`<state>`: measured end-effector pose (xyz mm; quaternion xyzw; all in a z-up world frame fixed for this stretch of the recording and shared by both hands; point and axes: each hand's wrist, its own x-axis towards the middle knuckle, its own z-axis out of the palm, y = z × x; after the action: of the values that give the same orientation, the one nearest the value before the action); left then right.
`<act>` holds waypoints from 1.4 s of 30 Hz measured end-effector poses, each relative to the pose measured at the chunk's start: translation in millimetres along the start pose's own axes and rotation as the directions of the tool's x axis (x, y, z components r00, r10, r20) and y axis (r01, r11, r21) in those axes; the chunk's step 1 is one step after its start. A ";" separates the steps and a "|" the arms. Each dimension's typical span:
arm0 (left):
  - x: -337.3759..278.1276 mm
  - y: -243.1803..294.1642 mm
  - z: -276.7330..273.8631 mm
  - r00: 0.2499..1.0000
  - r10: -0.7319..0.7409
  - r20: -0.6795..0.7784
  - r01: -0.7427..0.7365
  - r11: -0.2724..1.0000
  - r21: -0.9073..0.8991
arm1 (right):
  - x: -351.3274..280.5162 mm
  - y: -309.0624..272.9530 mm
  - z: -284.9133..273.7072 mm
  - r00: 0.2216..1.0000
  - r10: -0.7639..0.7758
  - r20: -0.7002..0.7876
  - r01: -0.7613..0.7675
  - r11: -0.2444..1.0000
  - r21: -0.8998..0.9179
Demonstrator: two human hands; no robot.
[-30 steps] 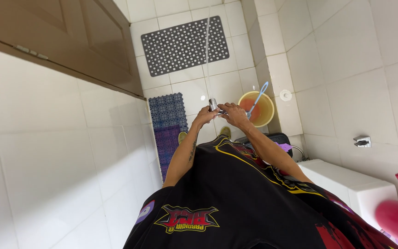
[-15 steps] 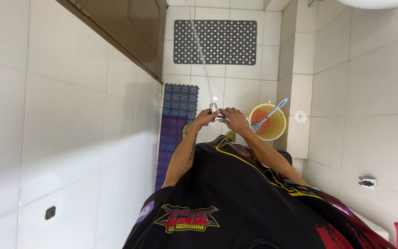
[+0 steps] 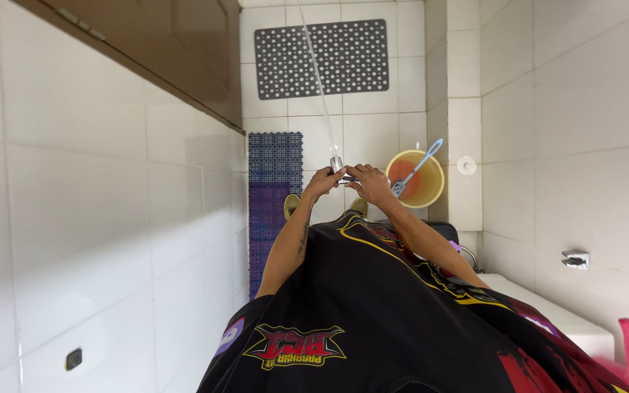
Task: The person uses a handheld bidet sprayer to rinse the bathroom floor and a mat. They then pick up a mop and proceed to mop the tiled floor area.
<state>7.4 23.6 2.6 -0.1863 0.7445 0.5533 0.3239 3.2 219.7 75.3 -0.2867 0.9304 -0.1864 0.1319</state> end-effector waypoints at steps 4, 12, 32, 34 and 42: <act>3.4 14.6 13.8 1.000 -0.009 0.007 0.009 0.999 0.032 | -10.3 12.1 -2.8 0.998 0.053 -0.026 -0.053 0.999 0.014; 7.5 9.5 19.3 0.999 -0.026 0.026 0.025 0.998 0.055 | -12.3 22.2 -8.6 0.999 0.020 0.038 -0.023 0.996 0.086; -14.2 12.1 2.4 0.982 0.172 -0.085 -0.182 0.975 -0.130 | -1.5 0.2 -15.2 0.990 -0.021 -0.143 0.017 1.000 -0.024; -13.0 7.3 0.1 0.977 0.193 -0.094 -0.204 0.971 -0.125 | -0.1 -2.0 -14.7 0.990 -0.034 -0.138 0.033 0.999 -0.007; -15.9 1.8 -6.2 0.983 0.147 -0.110 -0.162 0.976 -0.143 | 7.6 -7.8 -14.3 0.990 -0.066 -0.124 0.068 0.998 0.011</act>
<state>16.0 17.0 15.9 -0.1791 0.7276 0.6219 0.2275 -4.2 213.1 90.3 -0.3047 0.9252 -0.2152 0.0702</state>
